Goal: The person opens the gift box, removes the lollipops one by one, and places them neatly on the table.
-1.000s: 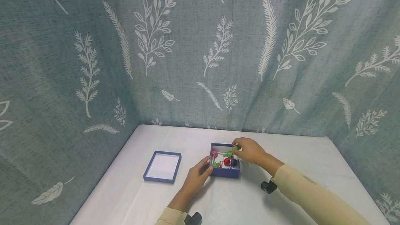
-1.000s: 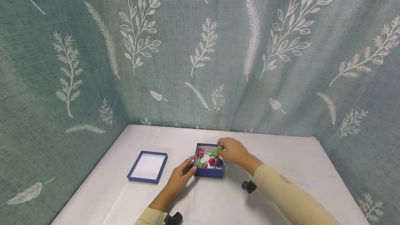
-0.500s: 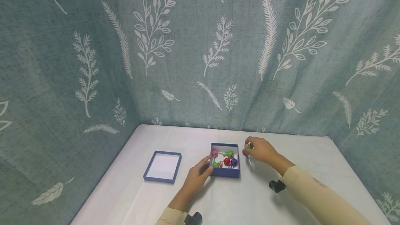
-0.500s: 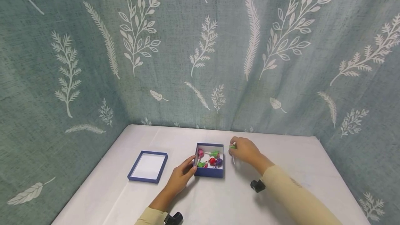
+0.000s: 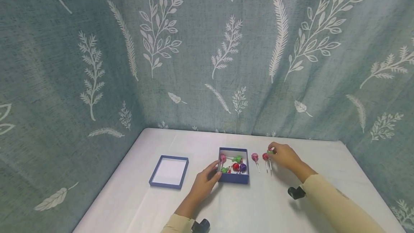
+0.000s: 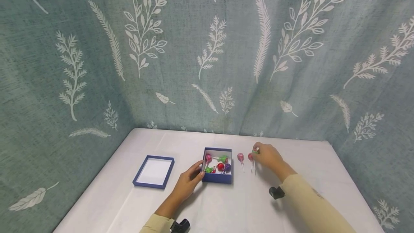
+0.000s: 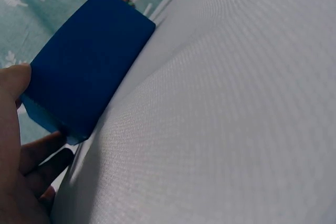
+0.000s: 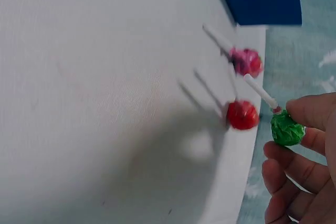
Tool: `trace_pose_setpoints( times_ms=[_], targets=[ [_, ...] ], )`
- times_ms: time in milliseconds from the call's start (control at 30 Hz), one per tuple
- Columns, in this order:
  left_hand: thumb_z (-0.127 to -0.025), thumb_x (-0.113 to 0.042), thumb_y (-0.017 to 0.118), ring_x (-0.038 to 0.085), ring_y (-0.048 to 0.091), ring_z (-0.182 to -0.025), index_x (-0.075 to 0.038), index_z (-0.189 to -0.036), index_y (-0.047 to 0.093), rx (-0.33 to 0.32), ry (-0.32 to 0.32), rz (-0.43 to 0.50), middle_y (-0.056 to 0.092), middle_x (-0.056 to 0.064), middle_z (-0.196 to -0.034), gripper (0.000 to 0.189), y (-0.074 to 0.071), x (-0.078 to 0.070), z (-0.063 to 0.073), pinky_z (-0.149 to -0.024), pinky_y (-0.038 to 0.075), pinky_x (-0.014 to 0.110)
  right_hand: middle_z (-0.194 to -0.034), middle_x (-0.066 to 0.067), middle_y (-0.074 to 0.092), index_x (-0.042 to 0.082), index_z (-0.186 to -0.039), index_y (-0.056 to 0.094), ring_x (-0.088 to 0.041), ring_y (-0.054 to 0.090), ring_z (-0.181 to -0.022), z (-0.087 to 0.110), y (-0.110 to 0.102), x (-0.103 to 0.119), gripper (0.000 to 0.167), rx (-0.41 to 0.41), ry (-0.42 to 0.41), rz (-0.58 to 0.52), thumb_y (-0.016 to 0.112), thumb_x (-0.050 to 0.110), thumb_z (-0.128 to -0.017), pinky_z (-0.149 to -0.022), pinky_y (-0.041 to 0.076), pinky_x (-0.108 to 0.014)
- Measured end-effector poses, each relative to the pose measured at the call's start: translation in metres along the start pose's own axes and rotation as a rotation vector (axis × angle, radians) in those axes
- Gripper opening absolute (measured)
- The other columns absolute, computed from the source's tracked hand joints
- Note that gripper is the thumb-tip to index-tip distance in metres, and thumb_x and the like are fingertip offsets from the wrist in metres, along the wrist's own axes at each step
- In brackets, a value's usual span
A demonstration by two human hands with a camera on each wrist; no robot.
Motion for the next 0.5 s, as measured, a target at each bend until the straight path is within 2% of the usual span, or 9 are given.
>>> trace_pose_setpoints(
  times_ms=[233, 400, 500],
  targets=[
    [-0.096, -0.052, 0.053, 0.032, 0.046, -0.131, -0.032, -0.143, 0.049, -0.012, 0.002, -0.011, 0.062, 0.008, -0.130, 0.052, -0.001, 0.001, -0.004, -0.108, 0.032, 0.057, -0.098, -0.015, 0.068, 0.004, -0.111, 0.063, -0.036, 0.064, -0.092, -0.002, -0.001, -0.021, 0.028, 0.005, 0.064, -0.001, 0.064, 0.023, -0.091, -0.079, 0.050, -0.055],
    [-0.096, -0.052, 0.053, 0.032, 0.045, -0.132, -0.032, -0.143, 0.049, -0.004, -0.004, -0.005, 0.061, 0.008, -0.131, 0.051, 0.000, 0.002, -0.002, -0.108, 0.031, 0.058, -0.098, -0.012, 0.067, 0.005, -0.115, 0.061, -0.027, 0.062, -0.083, 0.001, 0.011, -0.034, 0.030, 0.065, 0.141, -0.016, 0.063, 0.024, -0.092, -0.075, 0.052, -0.050],
    [-0.096, -0.051, 0.053, 0.033, 0.045, -0.132, -0.030, -0.144, 0.049, 0.002, -0.004, -0.001, 0.061, 0.009, -0.131, 0.052, 0.001, 0.002, -0.001, -0.108, 0.032, 0.058, -0.099, -0.010, 0.067, 0.007, -0.115, 0.062, -0.023, 0.061, -0.081, 0.003, 0.016, -0.038, 0.029, 0.066, 0.156, 0.004, 0.064, 0.025, -0.092, -0.072, 0.052, -0.047]
  ],
)
Point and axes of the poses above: each hand's wrist, its own z-axis away from the middle knuckle, its own y-axis out of the palm, x = y × z, the point moved 6 cm from there along -z, towards the middle knuckle
